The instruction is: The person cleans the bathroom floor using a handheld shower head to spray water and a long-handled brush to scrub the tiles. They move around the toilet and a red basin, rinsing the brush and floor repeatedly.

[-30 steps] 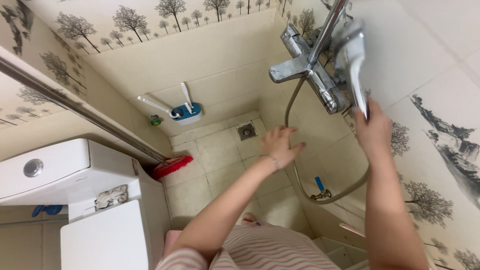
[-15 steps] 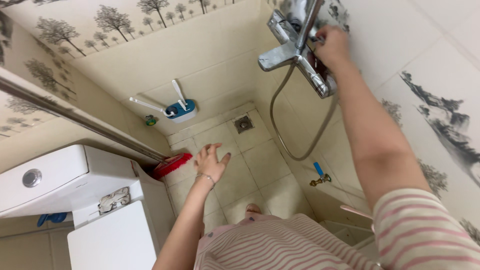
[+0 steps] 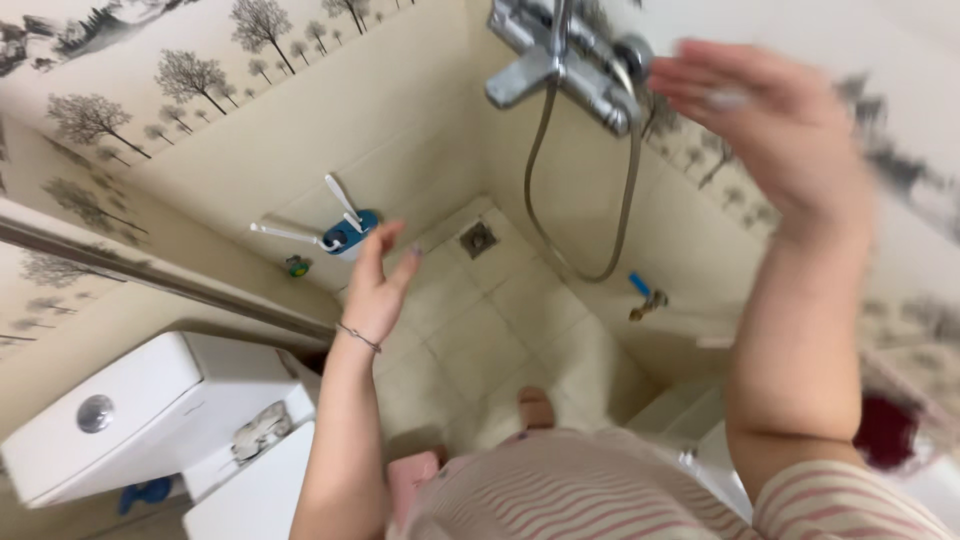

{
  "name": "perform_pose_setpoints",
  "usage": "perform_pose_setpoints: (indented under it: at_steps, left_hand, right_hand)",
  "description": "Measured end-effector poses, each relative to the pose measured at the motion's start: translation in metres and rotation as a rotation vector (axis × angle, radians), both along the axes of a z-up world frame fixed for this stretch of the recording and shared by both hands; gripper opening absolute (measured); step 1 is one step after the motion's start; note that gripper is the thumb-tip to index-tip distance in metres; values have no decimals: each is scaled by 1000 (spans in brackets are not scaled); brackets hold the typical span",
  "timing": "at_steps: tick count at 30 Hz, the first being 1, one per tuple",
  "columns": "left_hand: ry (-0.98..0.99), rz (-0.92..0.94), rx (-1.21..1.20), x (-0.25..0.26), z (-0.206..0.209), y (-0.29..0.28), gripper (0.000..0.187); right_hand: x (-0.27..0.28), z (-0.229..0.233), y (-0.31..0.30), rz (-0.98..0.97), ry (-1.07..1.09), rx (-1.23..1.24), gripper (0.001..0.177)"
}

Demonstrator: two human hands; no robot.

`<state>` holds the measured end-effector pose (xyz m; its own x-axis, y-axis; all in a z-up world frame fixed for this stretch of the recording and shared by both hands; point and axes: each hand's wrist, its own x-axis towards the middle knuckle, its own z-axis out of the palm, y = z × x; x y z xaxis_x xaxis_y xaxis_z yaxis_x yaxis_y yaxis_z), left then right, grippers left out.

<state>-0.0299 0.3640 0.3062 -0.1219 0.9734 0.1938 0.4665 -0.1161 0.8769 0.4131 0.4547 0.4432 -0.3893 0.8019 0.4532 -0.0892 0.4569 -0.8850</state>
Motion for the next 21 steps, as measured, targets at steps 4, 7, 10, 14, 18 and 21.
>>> perform_pose_setpoints:
  at_steps: [4,7,10,14,18,21]
  left_hand:
    - [-756,-643,-78,-18,12,-32,57]
    - [-778,-614,-286,-22,-42,-32,61]
    - [471,-138,-674,-42,-125,-60,66]
    - [17,-158,-582,-98,-142,-74,63]
    - [-457,-199,-187,-117,-66,-104,58]
    - [-846,-532,2,-141,-7,-151,53]
  right_hand:
    - [21,-86,-84,752,630,-58,72]
    - [-24,-224,-115,871,907,-541,80]
    - [-61,-327,-169,-471,-639,-910,63]
    - [-36,-288,-228,-457,-867,-653,64]
    - [-25,-155,-304,-699,-66,-562,40]
    - [-22,-88,-349,-165,298,-218,53]
